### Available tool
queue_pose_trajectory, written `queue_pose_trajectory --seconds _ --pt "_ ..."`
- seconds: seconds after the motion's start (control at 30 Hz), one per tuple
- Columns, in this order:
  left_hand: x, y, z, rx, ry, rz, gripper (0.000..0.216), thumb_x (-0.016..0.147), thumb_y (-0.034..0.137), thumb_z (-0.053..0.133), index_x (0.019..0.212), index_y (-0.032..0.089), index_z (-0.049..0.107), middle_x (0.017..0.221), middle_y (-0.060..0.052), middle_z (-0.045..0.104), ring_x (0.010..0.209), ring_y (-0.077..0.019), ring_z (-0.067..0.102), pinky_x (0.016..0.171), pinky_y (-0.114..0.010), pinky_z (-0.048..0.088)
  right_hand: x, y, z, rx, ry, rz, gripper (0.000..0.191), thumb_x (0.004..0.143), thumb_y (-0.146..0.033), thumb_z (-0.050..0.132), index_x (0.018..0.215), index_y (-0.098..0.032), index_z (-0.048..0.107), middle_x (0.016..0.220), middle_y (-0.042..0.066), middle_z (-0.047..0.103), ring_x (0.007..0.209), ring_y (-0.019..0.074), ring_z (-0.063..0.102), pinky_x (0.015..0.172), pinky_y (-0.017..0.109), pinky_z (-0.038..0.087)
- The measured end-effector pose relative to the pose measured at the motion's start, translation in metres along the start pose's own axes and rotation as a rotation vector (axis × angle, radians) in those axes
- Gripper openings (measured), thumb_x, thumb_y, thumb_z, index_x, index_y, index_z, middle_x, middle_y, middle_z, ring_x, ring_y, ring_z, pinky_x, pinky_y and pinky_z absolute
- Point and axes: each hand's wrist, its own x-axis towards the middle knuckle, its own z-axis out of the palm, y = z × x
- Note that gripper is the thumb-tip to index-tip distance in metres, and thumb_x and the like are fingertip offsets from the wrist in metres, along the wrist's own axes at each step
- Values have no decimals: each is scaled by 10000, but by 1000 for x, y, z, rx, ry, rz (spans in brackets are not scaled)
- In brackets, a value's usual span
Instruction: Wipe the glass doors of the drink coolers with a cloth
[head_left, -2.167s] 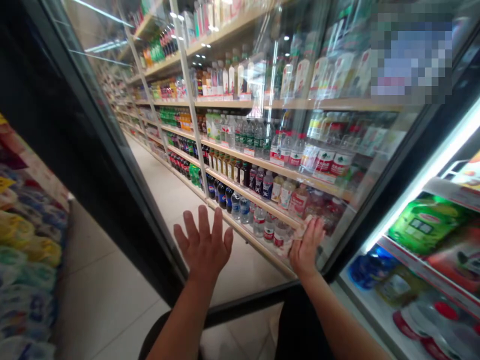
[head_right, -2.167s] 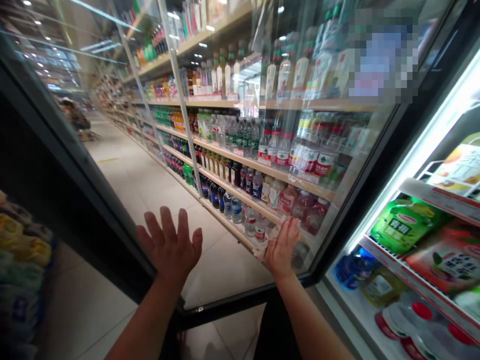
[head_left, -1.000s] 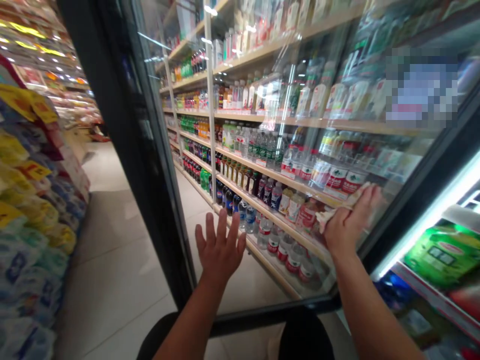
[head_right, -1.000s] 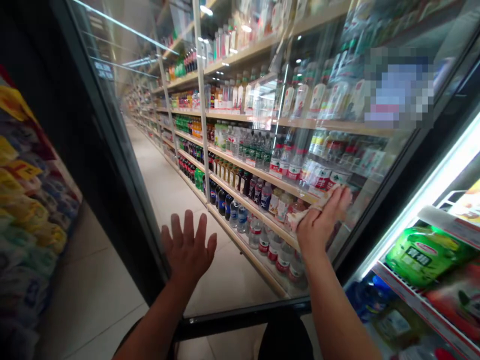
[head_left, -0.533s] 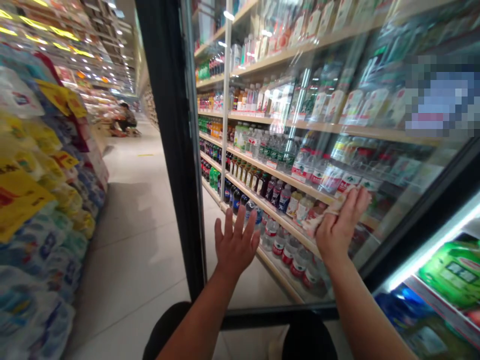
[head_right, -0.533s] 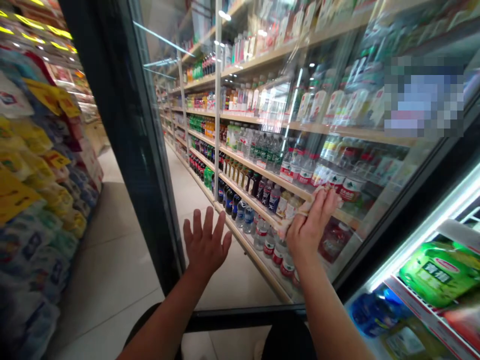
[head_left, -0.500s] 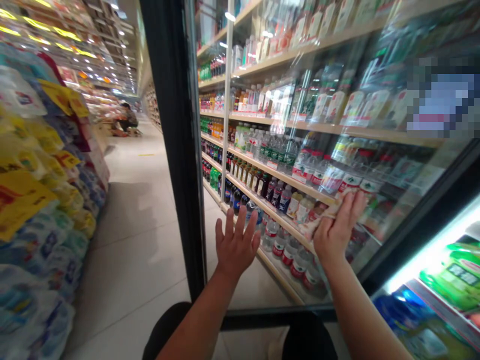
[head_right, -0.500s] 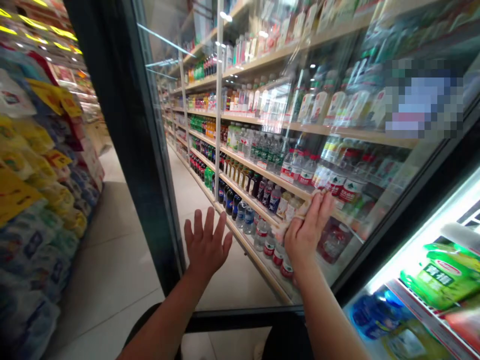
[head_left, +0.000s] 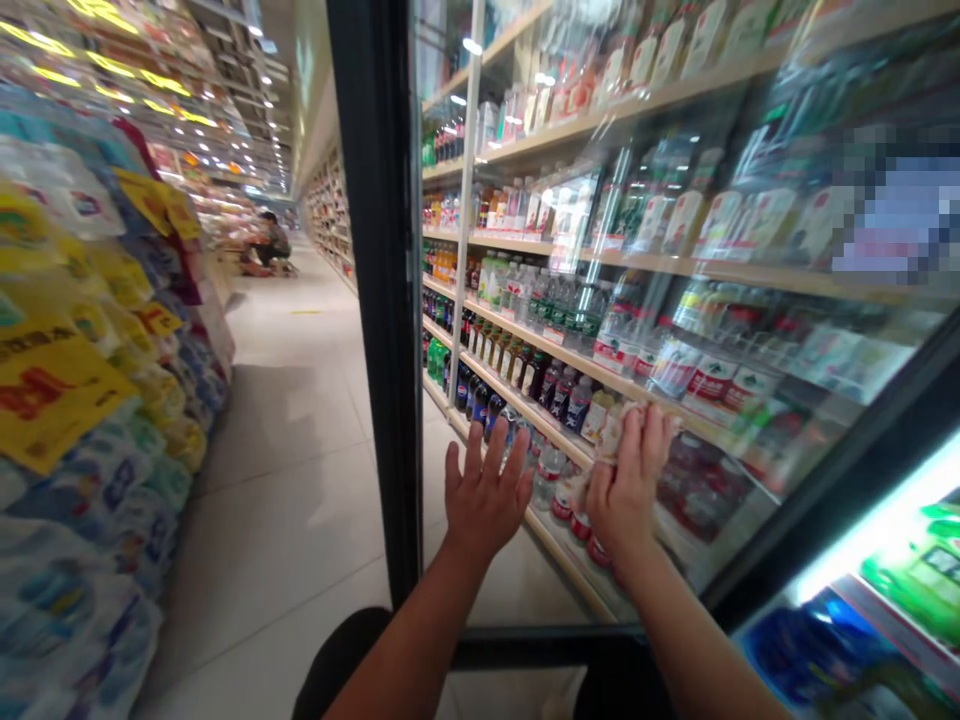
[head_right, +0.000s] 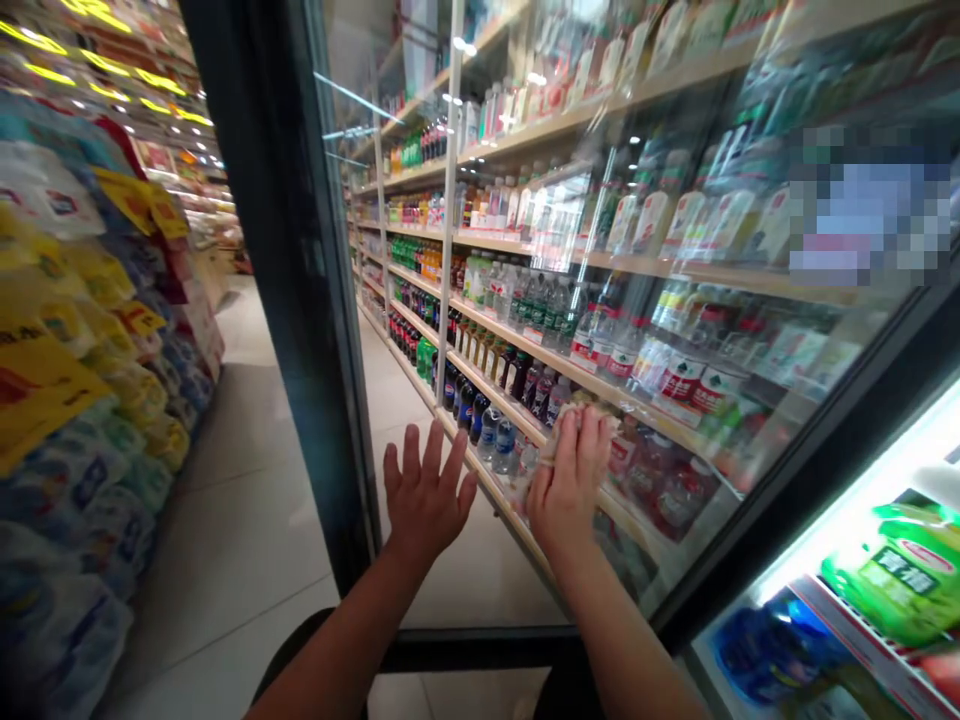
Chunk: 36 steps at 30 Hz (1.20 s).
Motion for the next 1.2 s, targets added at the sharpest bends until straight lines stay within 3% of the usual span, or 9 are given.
queue_pose_trajectory --seconds 0.23,0.4,0.53,0.63,0.8,1.03,1.2 --pt "-1 -1 1 -9 -12 -6 672 930 361 571 1535 205 324 1548 -107 402 1519 -287 188 1253 -487 134 30 -21 2 24 6 -68 699 925 -113 371 1592 -182 174 1648 135 215 1536 335 147 1197 631 238" --pt "-1 -1 -1 -10 -9 4 672 931 364 568 1535 205 319 1563 -103 373 1519 -282 189 1254 -482 137 7 -27 4 -15 -86 -169 712 917 -90 413 1587 -149 179 1652 124 200 1547 288 109 1237 536 196" --pt "-2 -2 0 -12 -13 1 672 931 360 567 1536 206 318 1558 -104 386 1519 -283 189 1254 -486 135 8 -29 4 -40 -108 -274 721 909 -81 450 1582 -179 211 1602 113 344 1542 240 149 1251 471 174" --pt "-3 -2 1 -11 -13 -1 670 925 358 576 1531 206 332 1565 -103 373 1519 -289 187 1254 -487 138 17 -30 4 -69 -93 -268 712 915 -84 460 1579 -197 228 1553 115 433 1534 233 189 1251 469 168" --pt "-4 -2 0 -16 -21 7 662 937 355 554 1536 201 317 1605 -86 284 1521 -294 183 1255 -486 126 9 -34 6 -18 -73 -235 682 925 -92 429 1576 -167 238 1575 136 391 1538 259 165 1235 471 207" --pt "-3 -2 -1 -2 -24 7 683 931 342 561 1544 204 294 1623 -87 229 1523 -302 171 1250 -496 132 34 -40 2 -12 -80 -250 635 941 -109 435 1556 -200 305 1522 104 480 1526 215 222 1255 450 116" --pt "-2 -2 -2 4 -33 9 702 924 332 576 1549 208 282 1611 -104 261 1523 -296 164 1252 -493 136 18 -43 7 -17 -94 -234 616 953 -113 399 1555 -208 310 1499 92 511 1529 211 206 1255 432 147"
